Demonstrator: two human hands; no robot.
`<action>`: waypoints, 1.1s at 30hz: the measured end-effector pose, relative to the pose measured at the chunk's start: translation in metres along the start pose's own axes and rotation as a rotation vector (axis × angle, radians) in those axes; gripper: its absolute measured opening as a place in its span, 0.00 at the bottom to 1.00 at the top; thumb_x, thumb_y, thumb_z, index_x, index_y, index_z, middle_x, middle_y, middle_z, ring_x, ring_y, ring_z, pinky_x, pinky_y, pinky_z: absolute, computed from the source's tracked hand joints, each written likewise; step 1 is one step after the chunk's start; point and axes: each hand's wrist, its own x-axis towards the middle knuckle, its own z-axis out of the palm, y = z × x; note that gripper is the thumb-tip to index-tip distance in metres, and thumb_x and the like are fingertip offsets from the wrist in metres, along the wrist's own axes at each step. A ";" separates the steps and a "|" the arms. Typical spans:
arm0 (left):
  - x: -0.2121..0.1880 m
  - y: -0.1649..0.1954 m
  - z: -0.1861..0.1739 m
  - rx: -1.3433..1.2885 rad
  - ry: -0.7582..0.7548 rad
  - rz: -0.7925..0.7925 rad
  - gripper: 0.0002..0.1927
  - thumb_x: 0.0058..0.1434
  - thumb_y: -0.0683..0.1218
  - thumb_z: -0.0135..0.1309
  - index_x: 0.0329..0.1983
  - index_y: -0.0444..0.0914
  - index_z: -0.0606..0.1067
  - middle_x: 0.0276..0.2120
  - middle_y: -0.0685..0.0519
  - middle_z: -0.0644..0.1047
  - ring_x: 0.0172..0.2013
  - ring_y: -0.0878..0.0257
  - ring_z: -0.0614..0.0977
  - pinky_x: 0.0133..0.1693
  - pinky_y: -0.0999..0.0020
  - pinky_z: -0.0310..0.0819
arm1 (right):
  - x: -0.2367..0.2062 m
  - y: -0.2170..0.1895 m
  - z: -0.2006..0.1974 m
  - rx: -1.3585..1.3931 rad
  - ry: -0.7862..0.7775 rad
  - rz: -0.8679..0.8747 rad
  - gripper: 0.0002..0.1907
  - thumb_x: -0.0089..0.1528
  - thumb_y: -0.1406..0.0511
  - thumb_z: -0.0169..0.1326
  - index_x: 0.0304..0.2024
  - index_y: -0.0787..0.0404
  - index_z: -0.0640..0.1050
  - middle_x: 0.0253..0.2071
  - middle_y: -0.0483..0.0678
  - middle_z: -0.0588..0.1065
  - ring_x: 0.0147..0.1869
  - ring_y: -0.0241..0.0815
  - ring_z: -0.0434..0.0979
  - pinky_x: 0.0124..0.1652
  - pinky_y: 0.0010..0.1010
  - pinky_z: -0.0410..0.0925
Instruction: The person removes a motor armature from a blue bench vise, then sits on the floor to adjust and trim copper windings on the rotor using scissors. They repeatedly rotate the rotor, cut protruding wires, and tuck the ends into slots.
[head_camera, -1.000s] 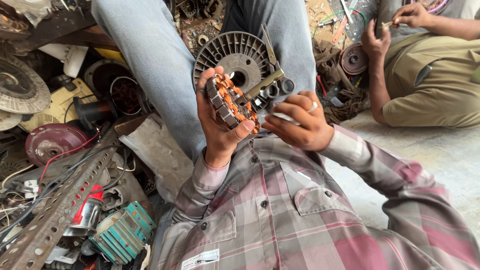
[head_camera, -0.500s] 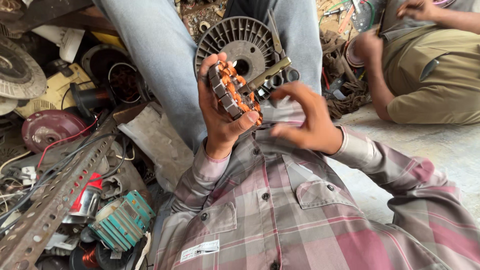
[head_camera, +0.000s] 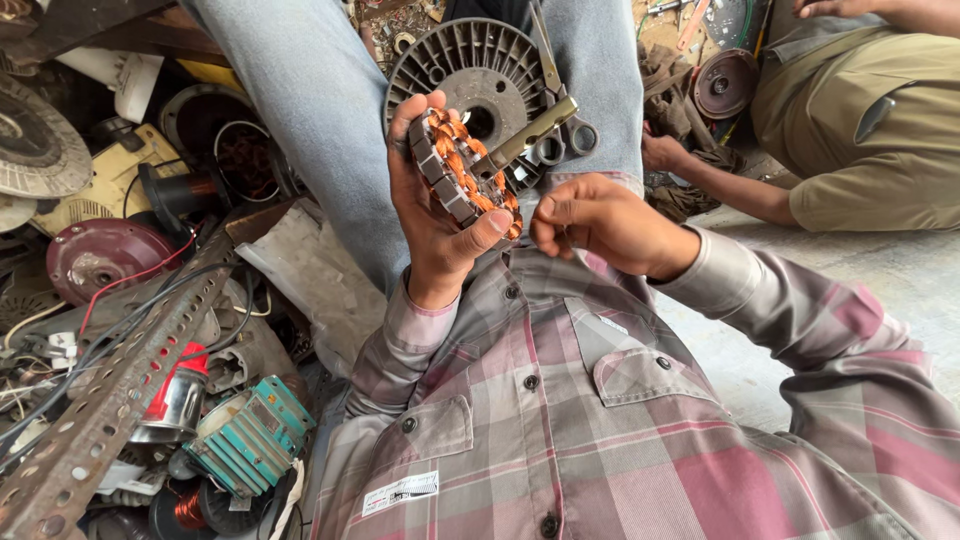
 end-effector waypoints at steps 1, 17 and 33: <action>-0.001 0.000 -0.001 0.008 -0.001 0.001 0.51 0.56 0.51 0.73 0.75 0.41 0.54 0.67 0.52 0.62 0.63 0.65 0.68 0.66 0.68 0.71 | -0.001 -0.004 0.001 0.165 -0.034 0.106 0.20 0.72 0.55 0.54 0.38 0.67 0.83 0.38 0.50 0.79 0.42 0.41 0.75 0.45 0.30 0.69; -0.002 -0.001 -0.003 0.023 -0.007 0.002 0.50 0.57 0.49 0.74 0.75 0.40 0.55 0.67 0.52 0.63 0.63 0.65 0.68 0.66 0.68 0.67 | 0.005 0.003 0.003 -0.014 0.067 0.033 0.15 0.66 0.58 0.57 0.34 0.65 0.79 0.30 0.51 0.77 0.34 0.41 0.74 0.38 0.31 0.66; -0.004 0.001 -0.004 0.028 -0.012 -0.006 0.51 0.58 0.49 0.74 0.76 0.40 0.54 0.66 0.53 0.62 0.64 0.66 0.67 0.66 0.68 0.67 | 0.001 0.013 0.006 -0.703 0.206 -0.473 0.07 0.67 0.66 0.60 0.36 0.63 0.78 0.32 0.48 0.75 0.37 0.43 0.74 0.38 0.31 0.65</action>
